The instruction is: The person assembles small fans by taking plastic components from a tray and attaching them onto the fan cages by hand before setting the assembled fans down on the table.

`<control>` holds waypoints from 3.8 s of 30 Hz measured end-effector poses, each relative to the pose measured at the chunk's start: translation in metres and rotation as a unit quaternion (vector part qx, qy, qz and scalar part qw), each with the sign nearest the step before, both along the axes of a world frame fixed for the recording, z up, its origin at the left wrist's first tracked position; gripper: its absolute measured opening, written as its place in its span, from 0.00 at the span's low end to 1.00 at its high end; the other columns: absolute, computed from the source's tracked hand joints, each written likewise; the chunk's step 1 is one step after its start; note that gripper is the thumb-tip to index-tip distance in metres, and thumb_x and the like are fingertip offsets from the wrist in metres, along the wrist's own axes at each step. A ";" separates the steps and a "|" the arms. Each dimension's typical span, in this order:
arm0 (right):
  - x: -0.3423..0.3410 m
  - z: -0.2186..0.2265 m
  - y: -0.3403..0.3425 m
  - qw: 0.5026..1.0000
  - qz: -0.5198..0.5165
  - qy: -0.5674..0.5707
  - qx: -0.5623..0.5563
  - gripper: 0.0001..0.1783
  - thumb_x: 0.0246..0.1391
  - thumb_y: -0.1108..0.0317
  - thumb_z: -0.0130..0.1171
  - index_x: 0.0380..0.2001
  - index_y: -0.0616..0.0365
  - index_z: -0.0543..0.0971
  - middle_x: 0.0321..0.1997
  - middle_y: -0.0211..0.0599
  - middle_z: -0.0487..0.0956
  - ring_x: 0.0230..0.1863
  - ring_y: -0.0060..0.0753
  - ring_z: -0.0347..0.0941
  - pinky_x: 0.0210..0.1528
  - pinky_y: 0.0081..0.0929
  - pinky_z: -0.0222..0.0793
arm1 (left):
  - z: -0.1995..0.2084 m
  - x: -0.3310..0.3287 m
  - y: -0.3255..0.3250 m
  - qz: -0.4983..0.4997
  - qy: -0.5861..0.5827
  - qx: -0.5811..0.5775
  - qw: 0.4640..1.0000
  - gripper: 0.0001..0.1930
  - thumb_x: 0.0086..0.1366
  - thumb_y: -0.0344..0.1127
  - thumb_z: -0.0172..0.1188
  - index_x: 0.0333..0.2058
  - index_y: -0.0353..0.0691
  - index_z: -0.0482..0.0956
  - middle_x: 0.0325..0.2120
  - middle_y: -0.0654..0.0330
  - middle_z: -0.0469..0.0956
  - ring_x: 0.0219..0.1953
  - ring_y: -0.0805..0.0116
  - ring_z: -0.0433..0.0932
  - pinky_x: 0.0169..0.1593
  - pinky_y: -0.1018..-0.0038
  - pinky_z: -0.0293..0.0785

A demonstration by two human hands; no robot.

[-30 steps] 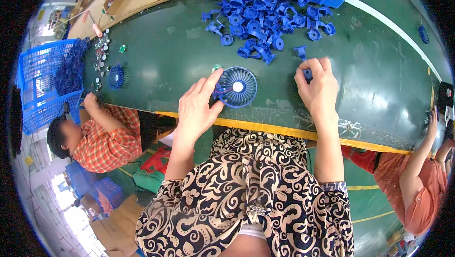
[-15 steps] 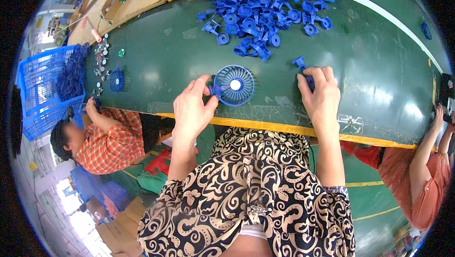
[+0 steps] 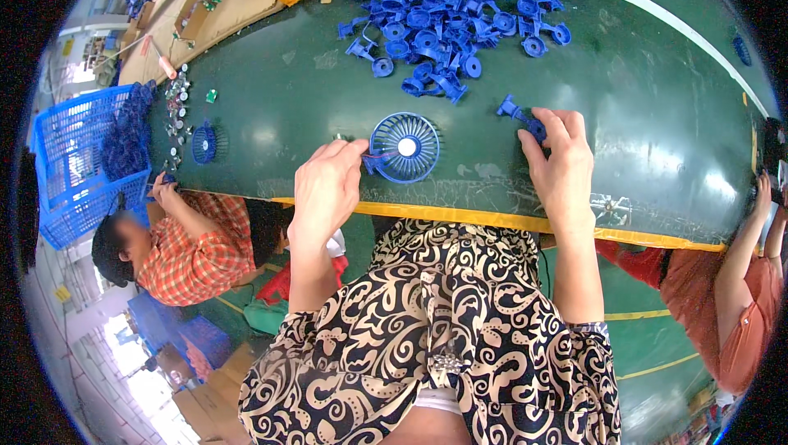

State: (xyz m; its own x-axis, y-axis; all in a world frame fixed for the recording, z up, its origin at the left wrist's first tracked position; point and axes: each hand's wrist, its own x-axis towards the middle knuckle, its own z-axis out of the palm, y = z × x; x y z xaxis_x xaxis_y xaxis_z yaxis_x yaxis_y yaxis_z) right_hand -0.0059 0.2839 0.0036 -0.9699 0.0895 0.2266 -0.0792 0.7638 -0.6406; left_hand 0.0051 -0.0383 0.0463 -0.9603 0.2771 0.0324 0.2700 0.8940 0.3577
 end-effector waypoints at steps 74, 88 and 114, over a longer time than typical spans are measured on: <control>0.011 0.037 -0.023 0.978 0.120 -0.098 0.143 0.18 0.48 0.69 0.73 0.43 0.60 0.85 0.43 0.48 0.82 0.43 0.58 0.81 0.44 0.44 0.77 | -0.021 -0.048 -0.090 0.241 0.210 0.112 0.941 0.20 0.61 0.37 0.70 0.51 0.40 0.81 0.45 0.54 0.82 0.49 0.56 0.78 0.51 0.63 0.76; 0.003 0.035 0.080 0.986 -0.111 -0.021 0.121 0.15 0.58 0.64 0.70 0.44 0.63 0.85 0.39 0.44 0.82 0.31 0.37 0.79 0.39 0.32 0.76 | -0.071 -0.064 -0.356 0.376 0.097 0.157 0.908 0.18 0.69 0.37 0.65 0.47 0.25 0.83 0.33 0.54 0.85 0.37 0.67 0.82 0.47 0.71 0.78; -0.089 -0.014 0.031 0.951 -0.061 -0.020 -0.304 0.13 0.58 0.66 0.71 0.39 0.67 0.87 0.29 0.27 0.83 0.30 0.14 0.72 0.32 0.18 0.68 | -0.011 0.002 -0.033 0.222 0.099 0.135 0.961 0.59 0.45 0.46 0.83 0.71 0.35 0.58 0.63 0.41 0.68 0.67 0.40 0.64 0.70 0.50 0.60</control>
